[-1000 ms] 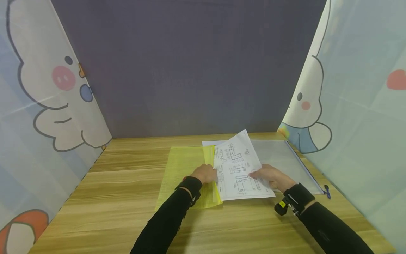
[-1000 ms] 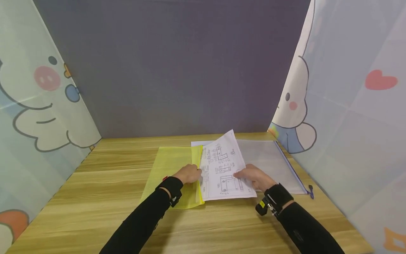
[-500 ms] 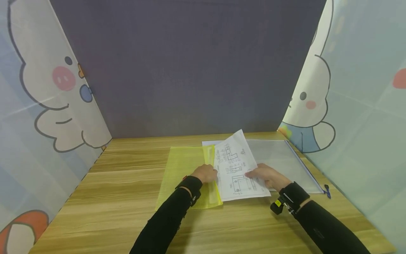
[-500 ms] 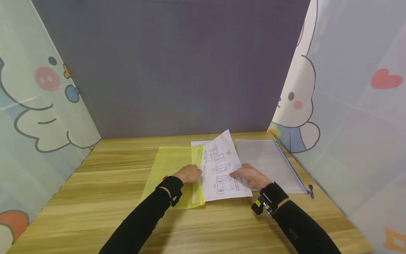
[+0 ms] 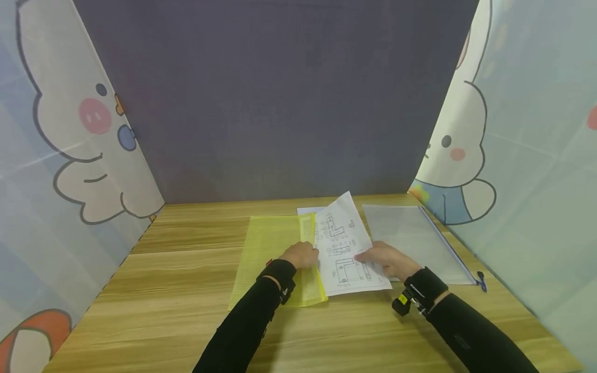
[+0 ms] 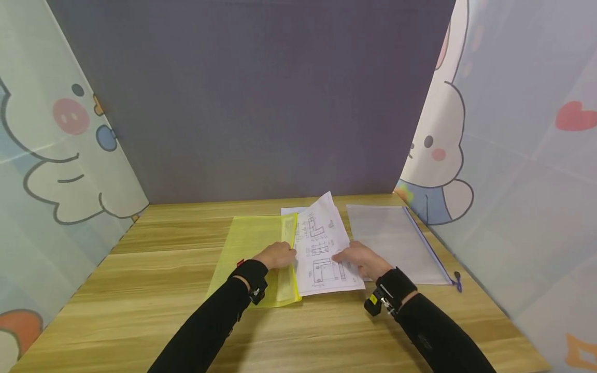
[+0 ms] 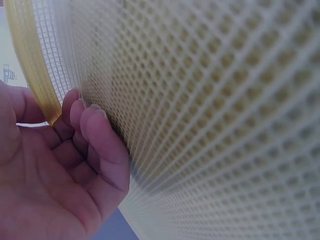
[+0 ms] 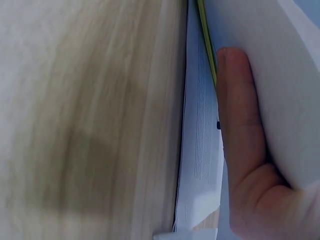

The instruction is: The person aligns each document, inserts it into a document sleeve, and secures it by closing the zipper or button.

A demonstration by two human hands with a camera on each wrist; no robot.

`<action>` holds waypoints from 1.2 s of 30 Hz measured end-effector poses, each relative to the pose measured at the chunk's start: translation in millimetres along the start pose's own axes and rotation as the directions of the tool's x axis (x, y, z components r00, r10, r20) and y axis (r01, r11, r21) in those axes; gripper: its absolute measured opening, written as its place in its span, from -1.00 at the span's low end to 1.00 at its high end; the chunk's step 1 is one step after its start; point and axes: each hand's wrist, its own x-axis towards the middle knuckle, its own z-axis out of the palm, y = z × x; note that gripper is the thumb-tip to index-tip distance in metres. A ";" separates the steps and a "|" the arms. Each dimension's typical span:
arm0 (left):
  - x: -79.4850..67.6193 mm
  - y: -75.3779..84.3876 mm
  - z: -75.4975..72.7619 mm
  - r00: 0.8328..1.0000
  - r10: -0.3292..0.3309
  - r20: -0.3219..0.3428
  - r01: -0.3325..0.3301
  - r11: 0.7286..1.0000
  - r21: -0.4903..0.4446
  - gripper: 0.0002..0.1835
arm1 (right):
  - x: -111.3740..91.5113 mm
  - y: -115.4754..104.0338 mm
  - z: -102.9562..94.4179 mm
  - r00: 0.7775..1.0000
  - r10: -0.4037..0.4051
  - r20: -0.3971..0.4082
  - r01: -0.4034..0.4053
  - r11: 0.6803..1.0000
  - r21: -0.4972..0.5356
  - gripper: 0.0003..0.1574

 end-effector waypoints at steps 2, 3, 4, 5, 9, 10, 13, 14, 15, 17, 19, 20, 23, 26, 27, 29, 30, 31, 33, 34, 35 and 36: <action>0.1 -0.1 0.7 1.000 -0.011 -0.005 0.011 1.000 -0.006 -0.61 | 0.1 -0.7 2.7 1.000 -0.005 -0.003 0.005 1.000 -0.001 -0.45; 0.4 -0.1 1.3 1.000 -0.015 -0.008 0.015 1.000 -0.007 -0.61 | 0.4 -1.0 3.8 1.000 -0.007 -0.001 0.007 1.000 -0.002 -0.45; 0.3 0.0 1.8 1.000 -0.017 -0.010 0.017 1.000 -0.010 -0.61 | 0.6 -1.2 4.8 1.000 -0.007 -0.001 0.007 1.000 -0.001 -0.45; 0.0 0.1 2.0 1.000 -0.018 -0.013 0.017 1.000 -0.013 -0.61 | 0.9 -1.4 5.6 1.000 -0.005 -0.004 0.005 1.000 0.000 -0.45; 0.3 0.7 2.1 1.000 -0.008 -0.022 0.008 1.000 0.004 -0.60 | 2.7 -2.2 7.5 1.000 -0.007 -0.010 0.007 1.000 -0.002 -0.46; 0.2 1.0 1.8 1.000 -0.006 -0.022 0.006 1.000 0.009 -0.60 | 2.9 -2.3 8.0 1.000 -0.007 -0.012 0.007 1.000 0.001 -0.47; 1.1 1.3 2.1 1.000 0.001 -0.024 0.000 1.000 0.022 -0.58 | 3.6 -2.0 9.4 1.000 -0.013 -0.009 0.013 1.000 0.008 -0.48; 1.3 1.4 2.3 1.000 0.001 -0.024 0.000 1.000 0.021 -0.59 | 3.6 -1.8 9.9 1.000 -0.013 -0.006 0.013 1.000 0.011 -0.48; 1.2 1.5 2.4 1.000 0.001 -0.024 0.000 1.000 0.021 -0.59 | 3.9 -1.5 10.5 1.000 -0.015 -0.003 0.015 1.000 0.014 -0.48; 0.5 1.7 2.7 1.000 0.001 -0.024 -0.001 1.000 0.014 -0.60 | 4.5 -1.2 11.8 1.000 -0.016 0.001 0.016 1.000 0.015 -0.48; 0.0 1.8 2.8 1.000 0.003 -0.023 -0.003 1.000 0.007 -0.60 | 5.1 -1.2 12.9 1.000 -0.016 0.001 0.016 1.000 0.012 -0.48; -0.1 1.6 3.0 1.000 0.002 -0.021 -0.002 1.000 0.004 -0.60 | 5.1 -1.8 13.6 1.000 -0.017 -0.003 0.017 1.000 0.012 -0.48; 0.0 0.9 3.1 1.000 0.005 -0.018 -0.005 1.000 -0.011 -0.60 | 5.4 -3.1 15.1 1.000 -0.016 -0.014 0.016 1.000 0.005 -0.48; 0.2 0.4 2.5 1.000 0.009 -0.021 -0.010 1.000 -0.012 -0.59 | 5.5 -4.7 16.0 1.000 -0.020 -0.014 0.020 1.000 -0.008 -0.47; 0.2 0.4 2.1 1.000 0.011 -0.023 -0.011 1.000 -0.012 -0.60 | 5.8 -5.1 16.3 1.000 -0.020 -0.015 0.020 1.000 -0.013 -0.47; 0.2 0.4 1.6 1.000 0.012 -0.024 -0.012 1.000 -0.005 -0.60 | 6.3 -5.9 17.1 1.000 -0.019 -0.017 0.018 1.000 -0.019 -0.46; 0.0 0.4 1.5 1.000 0.016 -0.024 -0.016 1.000 -0.003 -0.60 | 6.6 -6.1 17.6 1.000 -0.016 -0.016 0.015 1.000 -0.017 -0.46; -0.1 0.4 1.4 1.000 0.020 -0.025 -0.020 1.000 -0.002 -0.61 | 6.9 -6.4 18.4 1.000 -0.011 -0.018 0.011 1.000 -0.015 -0.45; -0.3 0.2 1.5 0.999 0.026 -0.024 -0.026 1.000 0.000 -0.62 | 7.5 -6.4 20.0 1.000 -0.007 -0.024 0.006 1.000 -0.021 -0.43; -0.6 0.2 1.4 0.999 0.029 -0.022 -0.029 1.000 0.001 -0.62 | 7.5 -6.6 21.0 1.000 -0.003 -0.030 0.002 1.000 -0.024 -0.40; -0.7 0.2 1.4 0.999 0.032 -0.023 -0.032 1.000 0.001 -0.61 | 7.7 -6.8 22.1 0.999 0.000 -0.034 -0.001 1.000 -0.026 -0.37; -0.8 0.2 1.4 0.999 0.033 -0.023 -0.033 0.999 -0.001 -0.61 | 7.8 -7.0 23.2 0.999 0.003 -0.039 -0.004 0.999 -0.033 -0.35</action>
